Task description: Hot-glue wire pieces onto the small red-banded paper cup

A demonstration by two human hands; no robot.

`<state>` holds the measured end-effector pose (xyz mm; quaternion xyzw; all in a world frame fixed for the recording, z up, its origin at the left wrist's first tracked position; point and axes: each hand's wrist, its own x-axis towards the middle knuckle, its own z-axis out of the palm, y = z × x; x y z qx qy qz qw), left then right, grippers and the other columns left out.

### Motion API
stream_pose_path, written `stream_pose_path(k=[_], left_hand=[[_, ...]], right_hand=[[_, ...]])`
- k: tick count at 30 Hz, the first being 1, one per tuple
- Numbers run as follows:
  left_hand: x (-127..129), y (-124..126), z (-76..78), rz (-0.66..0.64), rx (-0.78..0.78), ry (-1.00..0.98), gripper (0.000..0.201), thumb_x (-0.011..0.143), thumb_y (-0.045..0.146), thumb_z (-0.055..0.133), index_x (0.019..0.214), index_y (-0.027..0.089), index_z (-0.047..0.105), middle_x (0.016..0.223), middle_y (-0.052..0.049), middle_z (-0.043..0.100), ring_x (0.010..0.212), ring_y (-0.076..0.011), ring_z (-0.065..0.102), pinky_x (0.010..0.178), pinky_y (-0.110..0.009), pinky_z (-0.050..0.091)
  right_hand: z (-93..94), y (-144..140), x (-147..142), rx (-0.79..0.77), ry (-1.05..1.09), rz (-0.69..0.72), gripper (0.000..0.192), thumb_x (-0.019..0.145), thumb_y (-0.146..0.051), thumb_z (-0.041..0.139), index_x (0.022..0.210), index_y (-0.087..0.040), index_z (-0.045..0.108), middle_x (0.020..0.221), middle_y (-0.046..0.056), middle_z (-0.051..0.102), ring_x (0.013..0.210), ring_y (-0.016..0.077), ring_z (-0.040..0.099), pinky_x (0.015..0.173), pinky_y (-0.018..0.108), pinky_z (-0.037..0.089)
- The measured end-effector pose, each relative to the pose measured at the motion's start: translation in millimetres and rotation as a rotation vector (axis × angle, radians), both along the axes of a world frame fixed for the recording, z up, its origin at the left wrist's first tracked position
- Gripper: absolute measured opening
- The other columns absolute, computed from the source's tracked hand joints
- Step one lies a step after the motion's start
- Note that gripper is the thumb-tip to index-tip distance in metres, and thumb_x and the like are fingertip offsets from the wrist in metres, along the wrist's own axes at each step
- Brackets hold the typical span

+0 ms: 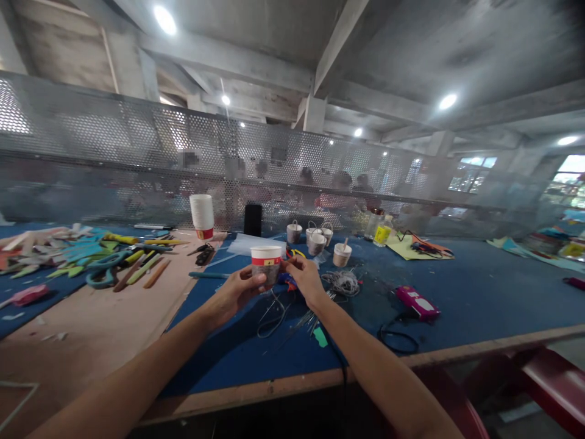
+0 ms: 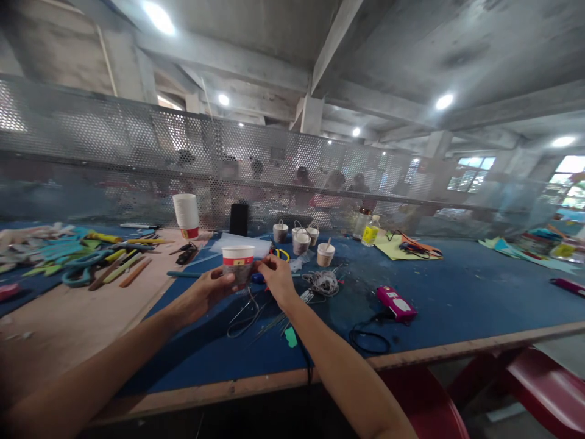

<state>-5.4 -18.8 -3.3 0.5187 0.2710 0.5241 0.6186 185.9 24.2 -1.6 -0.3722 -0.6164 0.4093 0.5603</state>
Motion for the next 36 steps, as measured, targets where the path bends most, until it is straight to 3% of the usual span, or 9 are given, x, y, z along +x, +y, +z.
stream_pose_path(k=[13,23,28,36], left_hand=[[-1.7,2.6,-2.2,0.034,0.0,0.057,0.043,0.077,0.03,0.083,0.118,0.018,0.076,0.122,-0.014,0.075,0.114,-0.0321,0.067,0.103,-0.045,0.049],[-3.0,3.8,-2.6,0.052,-0.009,0.088,0.042,0.079,0.034,0.082,0.117,0.02,0.076,0.123,-0.012,0.074,0.112,-0.028,0.066,0.088,-0.034,0.05],[1.2,3.4,-0.4,0.188,-0.019,0.017,0.044,0.072,0.029,0.087,0.113,0.021,0.073,0.113,-0.009,0.076,0.102,-0.0229,0.068,0.08,-0.03,0.051],[2.9,3.0,-1.1,0.21,-0.003,0.068,0.038,0.076,0.032,0.084,0.109,0.017,0.073,0.116,-0.012,0.075,0.111,-0.0276,0.067,0.097,-0.039,0.049]], right_hand=[[3.5,-2.4,0.0,-0.017,0.003,-0.011,0.024,0.074,-0.041,0.07,0.067,-0.019,0.064,0.063,-0.002,0.061,0.063,0.014,0.053,0.062,0.026,0.041],[2.7,-3.4,-0.9,-0.043,-0.007,-0.011,0.027,0.075,-0.045,0.068,0.068,-0.021,0.06,0.061,-0.003,0.057,0.061,0.0144,0.05,0.061,0.026,0.04],[4.6,-4.7,-1.3,-0.031,0.033,-0.029,0.023,0.073,-0.041,0.067,0.069,-0.02,0.06,0.064,-0.003,0.06,0.065,0.0147,0.053,0.064,0.027,0.041],[-2.3,-0.6,-0.9,0.041,-0.034,-0.071,0.023,0.078,-0.042,0.065,0.072,-0.021,0.061,0.067,-0.003,0.061,0.064,0.0151,0.052,0.063,0.026,0.042]])
